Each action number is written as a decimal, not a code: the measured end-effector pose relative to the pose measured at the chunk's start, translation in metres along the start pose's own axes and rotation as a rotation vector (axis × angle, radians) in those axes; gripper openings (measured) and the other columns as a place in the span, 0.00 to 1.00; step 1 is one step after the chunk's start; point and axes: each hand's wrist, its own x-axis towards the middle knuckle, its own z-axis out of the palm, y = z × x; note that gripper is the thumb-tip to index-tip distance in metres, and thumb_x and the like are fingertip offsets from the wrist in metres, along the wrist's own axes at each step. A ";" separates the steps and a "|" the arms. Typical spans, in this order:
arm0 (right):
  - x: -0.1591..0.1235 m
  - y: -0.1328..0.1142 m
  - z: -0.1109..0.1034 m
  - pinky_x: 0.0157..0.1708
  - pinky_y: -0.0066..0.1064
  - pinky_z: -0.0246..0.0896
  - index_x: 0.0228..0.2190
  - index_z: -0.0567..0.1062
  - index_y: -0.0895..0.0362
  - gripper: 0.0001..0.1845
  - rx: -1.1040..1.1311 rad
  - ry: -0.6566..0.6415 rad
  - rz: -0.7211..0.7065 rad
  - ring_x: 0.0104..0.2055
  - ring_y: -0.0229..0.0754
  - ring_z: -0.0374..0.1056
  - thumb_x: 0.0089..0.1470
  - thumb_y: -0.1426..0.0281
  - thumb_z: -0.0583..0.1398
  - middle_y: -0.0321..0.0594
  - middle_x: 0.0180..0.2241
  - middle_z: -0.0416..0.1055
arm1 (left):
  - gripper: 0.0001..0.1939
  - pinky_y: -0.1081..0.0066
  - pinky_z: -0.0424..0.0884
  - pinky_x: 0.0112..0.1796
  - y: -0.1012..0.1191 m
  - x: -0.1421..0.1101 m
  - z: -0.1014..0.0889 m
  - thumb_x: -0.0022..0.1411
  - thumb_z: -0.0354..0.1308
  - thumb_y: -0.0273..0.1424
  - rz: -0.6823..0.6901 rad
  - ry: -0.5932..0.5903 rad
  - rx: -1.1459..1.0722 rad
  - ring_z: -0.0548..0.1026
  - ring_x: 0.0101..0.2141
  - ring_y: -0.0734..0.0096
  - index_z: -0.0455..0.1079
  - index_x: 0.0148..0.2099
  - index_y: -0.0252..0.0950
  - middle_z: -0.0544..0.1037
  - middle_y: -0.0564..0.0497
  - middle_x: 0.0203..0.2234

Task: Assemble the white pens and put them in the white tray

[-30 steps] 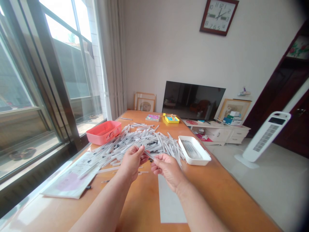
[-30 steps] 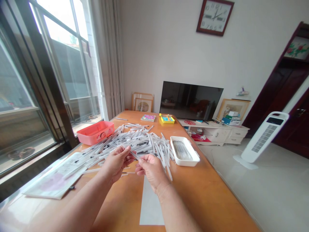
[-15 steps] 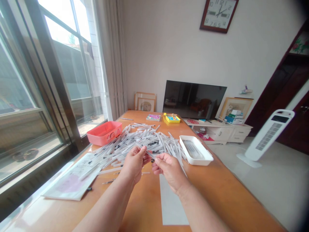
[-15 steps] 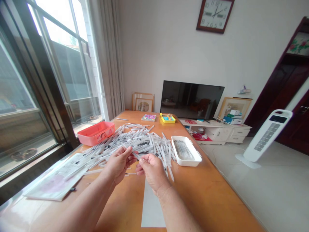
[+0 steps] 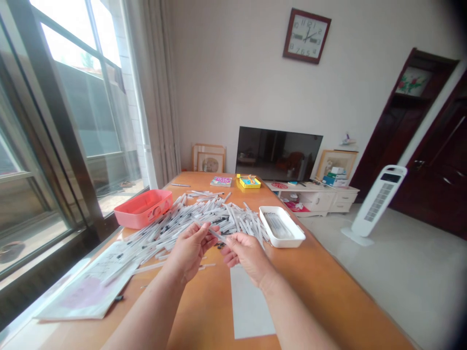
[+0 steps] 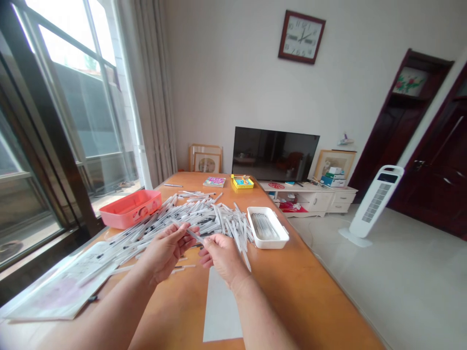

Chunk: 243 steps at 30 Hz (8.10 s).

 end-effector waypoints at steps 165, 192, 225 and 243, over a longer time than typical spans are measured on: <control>0.034 0.015 -0.039 0.20 0.22 0.56 0.29 0.76 0.58 0.10 0.595 0.395 0.033 0.23 0.32 0.59 0.40 0.76 0.67 0.36 0.24 0.69 | 0.17 0.55 0.63 0.46 -0.017 0.027 -0.052 0.63 0.49 0.32 0.343 0.333 1.797 0.67 0.50 0.48 0.76 0.48 0.44 0.74 0.42 0.46; 0.037 0.020 -0.041 0.19 0.23 0.55 0.29 0.76 0.57 0.11 0.572 0.397 0.012 0.23 0.32 0.60 0.38 0.74 0.68 0.36 0.25 0.70 | 0.08 0.60 0.63 0.42 -0.012 0.025 -0.045 0.61 0.53 0.33 0.320 0.151 1.747 0.71 0.46 0.52 0.73 0.38 0.41 0.78 0.45 0.42; 0.024 0.004 -0.034 0.23 0.23 0.56 0.29 0.78 0.58 0.11 0.582 0.335 -0.085 0.27 0.32 0.60 0.38 0.74 0.70 0.36 0.27 0.69 | 0.07 0.70 0.76 0.39 0.021 0.018 -0.034 0.58 0.66 0.27 -0.002 0.080 -0.258 0.78 0.36 0.71 0.72 0.38 0.34 0.79 0.47 0.35; 0.013 -0.014 -0.033 0.28 0.25 0.53 0.36 0.75 0.55 0.11 0.372 0.450 -0.330 0.25 0.30 0.58 0.48 0.70 0.67 0.30 0.27 0.66 | 0.16 0.74 0.63 0.30 0.015 0.008 -0.027 0.60 0.63 0.39 0.138 -0.135 0.528 0.66 0.30 0.74 0.72 0.47 0.37 0.71 0.53 0.31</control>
